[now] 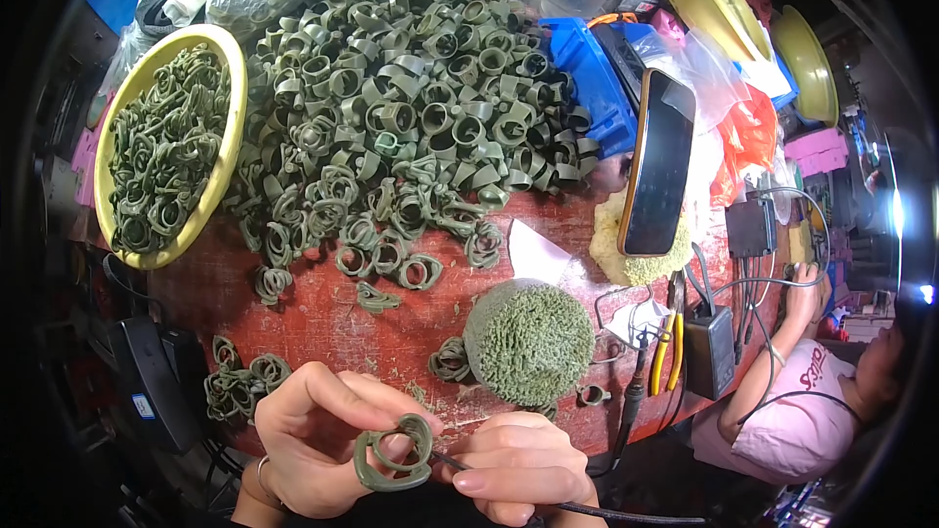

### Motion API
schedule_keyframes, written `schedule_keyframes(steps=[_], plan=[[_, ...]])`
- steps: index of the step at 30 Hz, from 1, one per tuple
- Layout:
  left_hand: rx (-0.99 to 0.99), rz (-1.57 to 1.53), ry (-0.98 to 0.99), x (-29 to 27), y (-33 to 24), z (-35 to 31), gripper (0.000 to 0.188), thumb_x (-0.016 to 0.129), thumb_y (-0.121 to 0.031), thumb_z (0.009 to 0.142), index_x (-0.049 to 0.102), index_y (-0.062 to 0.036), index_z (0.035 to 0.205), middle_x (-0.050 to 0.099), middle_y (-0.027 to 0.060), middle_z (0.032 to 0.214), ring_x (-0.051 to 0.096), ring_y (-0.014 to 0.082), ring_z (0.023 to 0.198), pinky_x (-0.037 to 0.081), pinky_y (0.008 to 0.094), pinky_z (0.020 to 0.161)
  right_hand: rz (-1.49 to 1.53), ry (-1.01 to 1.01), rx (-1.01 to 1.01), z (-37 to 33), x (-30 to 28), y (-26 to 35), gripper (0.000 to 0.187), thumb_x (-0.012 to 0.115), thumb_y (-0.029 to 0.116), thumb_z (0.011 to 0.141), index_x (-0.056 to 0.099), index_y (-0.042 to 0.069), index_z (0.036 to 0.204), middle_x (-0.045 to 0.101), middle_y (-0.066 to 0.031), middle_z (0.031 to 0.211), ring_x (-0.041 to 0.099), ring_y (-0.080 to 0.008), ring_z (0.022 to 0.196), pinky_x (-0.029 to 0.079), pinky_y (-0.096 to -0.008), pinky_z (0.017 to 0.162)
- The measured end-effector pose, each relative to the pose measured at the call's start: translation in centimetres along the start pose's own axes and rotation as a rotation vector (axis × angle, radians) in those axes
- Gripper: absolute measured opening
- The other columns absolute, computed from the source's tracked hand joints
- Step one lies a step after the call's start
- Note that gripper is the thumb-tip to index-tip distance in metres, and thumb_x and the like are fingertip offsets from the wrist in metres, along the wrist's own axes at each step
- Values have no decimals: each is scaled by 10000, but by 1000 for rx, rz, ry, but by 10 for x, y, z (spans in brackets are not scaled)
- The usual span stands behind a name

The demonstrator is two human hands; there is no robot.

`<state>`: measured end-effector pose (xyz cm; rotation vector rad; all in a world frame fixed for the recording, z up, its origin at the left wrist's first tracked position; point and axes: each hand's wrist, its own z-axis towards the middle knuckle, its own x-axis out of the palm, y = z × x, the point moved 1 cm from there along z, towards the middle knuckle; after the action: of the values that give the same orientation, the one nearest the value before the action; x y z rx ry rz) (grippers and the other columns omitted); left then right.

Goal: Trimming and assembling green wax ring components onto a base for candle production.

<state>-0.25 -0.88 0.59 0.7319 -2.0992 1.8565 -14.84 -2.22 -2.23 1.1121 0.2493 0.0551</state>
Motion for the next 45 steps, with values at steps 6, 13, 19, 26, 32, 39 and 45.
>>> schedule_keyframes(steps=[6,13,19,26,32,39,45], plan=[[80,-86,90,1,3,-2,222,597,68,697,434,28,843,540,198,912,559,196,812,491,299,674,-294,130,-7,0,-9,5,218,514,254,712,358,107,672,434,1,523,441,-131,453,368,-255,464],[130,-59,93,-4,9,-4,216,586,80,699,431,25,839,541,190,893,557,193,816,474,283,683,-433,367,-113,6,-19,9,234,627,162,620,406,97,663,497,-18,539,494,-157,461,403,-275,459],[180,-141,25,-2,12,-2,213,583,107,670,525,92,874,569,203,900,579,210,817,476,264,696,-209,108,-161,15,-4,5,273,603,218,726,354,110,750,503,-13,529,530,-132,458,393,-223,398],[110,-98,80,-5,9,-4,219,586,75,702,432,30,850,536,198,904,553,188,810,467,284,693,15,-35,-114,14,8,0,253,384,327,855,350,100,750,493,-4,492,497,-124,417,368,-206,398],[176,-44,98,2,7,-1,190,574,60,719,473,40,879,546,182,899,549,188,826,464,282,698,0,-32,-57,20,4,5,342,289,392,870,348,84,734,451,-2,469,428,-110,383,343,-213,407],[39,241,135,0,-4,10,195,654,-78,684,594,49,819,528,230,976,564,229,840,461,299,714,83,154,214,30,-14,6,212,462,177,836,536,-21,853,554,-69,556,533,-156,455,417,-240,422],[44,237,181,3,7,10,201,654,-91,689,590,46,822,575,202,876,577,236,802,464,295,695,252,108,131,39,-5,8,229,468,173,832,558,-36,856,603,-113,670,575,-184,541,457,-257,485]])
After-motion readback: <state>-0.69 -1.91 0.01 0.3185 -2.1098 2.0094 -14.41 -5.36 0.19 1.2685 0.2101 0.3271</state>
